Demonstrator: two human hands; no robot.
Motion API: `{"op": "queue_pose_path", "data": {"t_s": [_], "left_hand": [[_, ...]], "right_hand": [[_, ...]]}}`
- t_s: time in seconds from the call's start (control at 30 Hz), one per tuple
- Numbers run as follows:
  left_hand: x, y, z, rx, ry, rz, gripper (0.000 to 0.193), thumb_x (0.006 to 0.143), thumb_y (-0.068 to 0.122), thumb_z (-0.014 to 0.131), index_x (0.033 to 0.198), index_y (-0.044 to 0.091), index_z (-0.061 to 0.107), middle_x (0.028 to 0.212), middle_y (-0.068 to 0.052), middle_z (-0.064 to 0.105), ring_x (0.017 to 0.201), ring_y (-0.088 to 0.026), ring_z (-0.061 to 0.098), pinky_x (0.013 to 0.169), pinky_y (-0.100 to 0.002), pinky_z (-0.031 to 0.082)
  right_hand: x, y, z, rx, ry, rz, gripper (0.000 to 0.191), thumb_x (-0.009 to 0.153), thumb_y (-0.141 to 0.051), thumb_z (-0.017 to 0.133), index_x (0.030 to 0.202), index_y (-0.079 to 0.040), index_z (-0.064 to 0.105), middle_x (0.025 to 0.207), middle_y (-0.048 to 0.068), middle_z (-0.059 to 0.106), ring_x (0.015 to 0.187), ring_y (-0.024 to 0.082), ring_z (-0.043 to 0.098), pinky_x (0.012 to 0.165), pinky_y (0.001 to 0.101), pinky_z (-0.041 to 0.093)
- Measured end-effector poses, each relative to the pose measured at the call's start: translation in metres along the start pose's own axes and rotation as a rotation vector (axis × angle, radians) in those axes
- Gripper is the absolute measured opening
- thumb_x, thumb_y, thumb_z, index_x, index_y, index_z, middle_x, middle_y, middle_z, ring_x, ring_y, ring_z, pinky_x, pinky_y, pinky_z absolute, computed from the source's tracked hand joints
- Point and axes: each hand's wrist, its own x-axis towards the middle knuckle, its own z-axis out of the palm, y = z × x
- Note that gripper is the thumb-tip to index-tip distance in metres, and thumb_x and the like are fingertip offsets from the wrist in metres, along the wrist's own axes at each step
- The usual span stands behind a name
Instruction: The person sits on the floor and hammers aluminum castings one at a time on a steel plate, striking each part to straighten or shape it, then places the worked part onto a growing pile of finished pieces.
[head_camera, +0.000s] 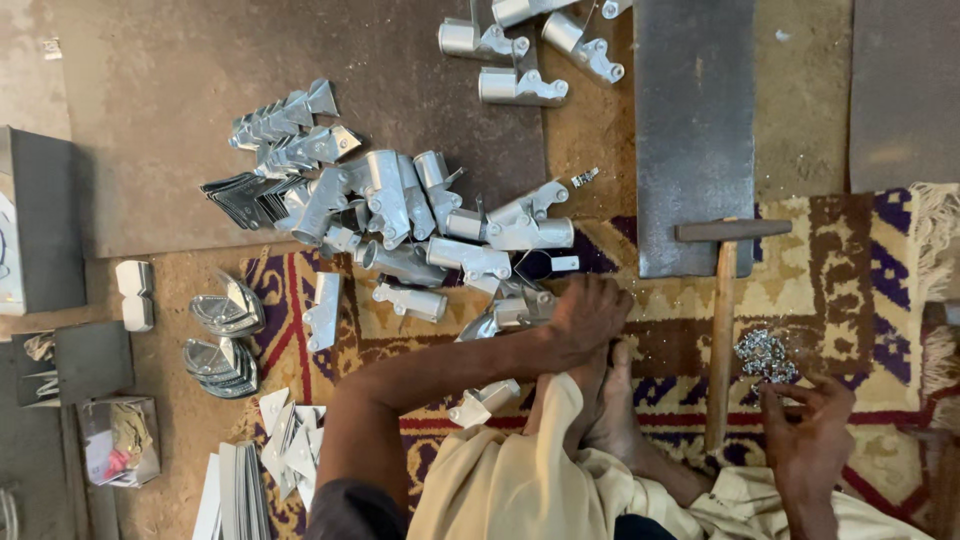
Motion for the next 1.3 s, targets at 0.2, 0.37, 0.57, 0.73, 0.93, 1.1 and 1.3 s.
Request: {"op": "queue_pose_path", "data": {"t_s": [0.2,0.37,0.57,0.73,0.93,1.1,1.3], "left_hand": [[-0.004,-0.012,0.015,-0.191,0.056,0.025,0.07,0.076,0.031,0.079,0.129,-0.005,0.051,0.11,-0.018,0.06,0.082,-0.026,0.064,0.064,-0.039,0.05],[-0.031,-0.037,-0.026,-0.713,0.178,-0.041,0.063,0.08,0.016,0.081,0.131,-0.001,0.048,0.113,-0.021,0.062,0.092,-0.035,0.07,0.068,-0.045,0.059],[-0.054,-0.078,-0.086,-1.412,0.128,-0.371,0.068,0.08,0.04,0.081,0.125,0.003,0.047,0.107,-0.018,0.072,0.093,-0.028,0.076,0.078,-0.038,0.067],[-0.061,-0.095,-0.084,-1.756,0.226,-0.296,0.068,0.086,0.044,0.08,0.133,0.002,0.056,0.116,-0.016,0.07,0.108,-0.025,0.07,0.094,-0.04,0.062],[-0.045,-0.079,-0.058,-2.346,0.356,-0.25,0.068,0.098,0.045,0.074,0.147,0.0,0.055,0.125,-0.013,0.065,0.113,-0.025,0.061,0.1,-0.041,0.052],[-0.022,-0.062,-0.054,-2.343,0.236,-0.473,0.083,0.088,0.049,0.072,0.147,-0.001,0.044,0.133,-0.016,0.059,0.128,-0.03,0.057,0.1,-0.048,0.057],[-0.005,-0.06,-0.062,-2.02,0.403,-0.543,0.104,0.092,0.064,0.066,0.164,0.003,0.02,0.155,-0.015,0.034,0.144,-0.03,0.038,0.112,-0.045,0.037]], "right_hand": [[0.002,-0.039,-0.013,0.14,0.01,0.027,0.059,0.097,0.004,0.076,0.142,0.005,0.036,0.108,0.023,0.072,0.082,0.02,0.066,0.068,0.0287,0.05],[0.021,-0.078,-0.013,0.318,0.046,-0.044,0.063,0.104,0.0,0.079,0.146,0.005,0.032,0.115,0.023,0.068,0.101,0.023,0.069,0.08,0.0318,0.061],[0.078,-0.16,0.02,0.339,-0.039,-0.212,0.063,0.096,-0.012,0.077,0.146,-0.001,0.041,0.123,0.02,0.068,0.099,0.023,0.074,0.066,0.0282,0.061],[0.106,-0.2,0.049,0.086,-0.062,-0.191,0.073,0.094,-0.013,0.08,0.151,-0.006,0.036,0.118,0.014,0.075,0.076,0.021,0.073,0.059,0.0299,0.055],[0.055,-0.16,0.031,0.299,-0.008,-0.284,0.077,0.09,-0.011,0.083,0.148,-0.001,0.033,0.14,0.018,0.052,0.088,0.021,0.068,0.069,0.0263,0.062],[0.024,-0.124,0.018,0.078,0.123,-0.261,0.054,0.098,-0.016,0.082,0.137,0.002,0.05,0.132,0.018,0.054,0.107,0.025,0.064,0.084,0.0292,0.06],[0.018,-0.106,0.015,0.146,-0.021,-0.03,0.05,0.091,-0.019,0.082,0.128,0.004,0.057,0.114,0.017,0.067,0.101,0.021,0.067,0.084,0.0328,0.056]]}}
